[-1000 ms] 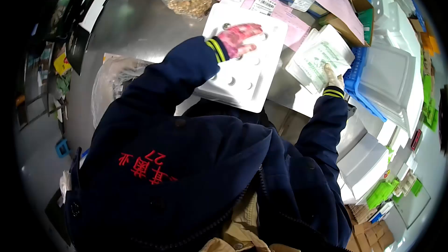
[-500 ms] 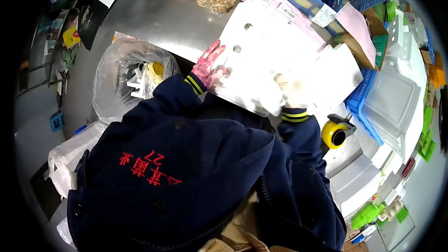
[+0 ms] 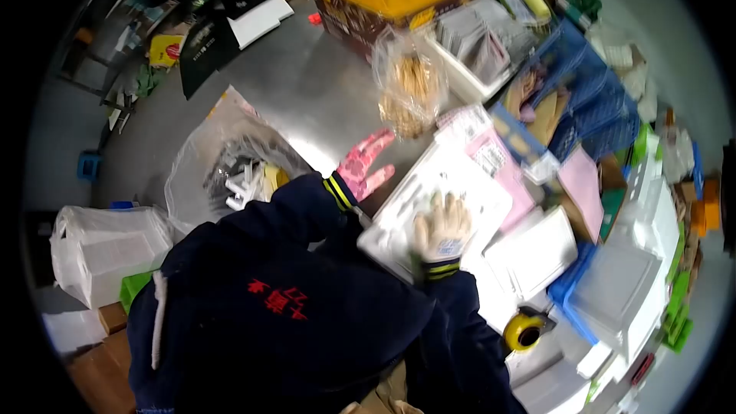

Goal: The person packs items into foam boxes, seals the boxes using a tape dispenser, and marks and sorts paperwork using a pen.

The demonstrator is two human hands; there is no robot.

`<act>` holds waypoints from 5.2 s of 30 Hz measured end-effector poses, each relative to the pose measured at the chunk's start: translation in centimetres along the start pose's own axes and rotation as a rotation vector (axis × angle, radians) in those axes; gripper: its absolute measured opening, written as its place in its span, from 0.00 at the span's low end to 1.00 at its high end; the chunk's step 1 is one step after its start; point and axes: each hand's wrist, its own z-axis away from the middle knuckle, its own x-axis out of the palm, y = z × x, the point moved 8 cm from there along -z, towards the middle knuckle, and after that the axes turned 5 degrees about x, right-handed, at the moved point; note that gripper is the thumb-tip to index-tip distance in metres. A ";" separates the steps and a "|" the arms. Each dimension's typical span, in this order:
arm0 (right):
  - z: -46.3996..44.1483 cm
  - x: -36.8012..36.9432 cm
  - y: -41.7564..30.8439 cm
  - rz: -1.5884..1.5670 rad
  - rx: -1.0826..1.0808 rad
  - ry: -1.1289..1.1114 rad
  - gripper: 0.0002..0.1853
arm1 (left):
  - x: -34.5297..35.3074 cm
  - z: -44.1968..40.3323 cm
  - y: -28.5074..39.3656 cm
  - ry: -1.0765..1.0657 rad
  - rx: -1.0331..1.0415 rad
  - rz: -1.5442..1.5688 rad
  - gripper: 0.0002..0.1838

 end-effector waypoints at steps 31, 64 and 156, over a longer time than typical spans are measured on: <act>-39.5 -3.5 -17.1 -0.093 -0.434 0.359 0.18 | -22.6 -35.6 -5.1 -0.954 0.288 -0.362 0.15; -28.9 -5.1 -12.9 -0.407 -0.329 0.469 0.15 | -31.1 -54.8 -25.3 -0.141 -0.260 -1.072 0.27; 5.6 -5.0 16.1 -0.828 0.689 0.363 0.32 | 4.4 -11.3 10.2 0.065 0.479 -0.236 0.21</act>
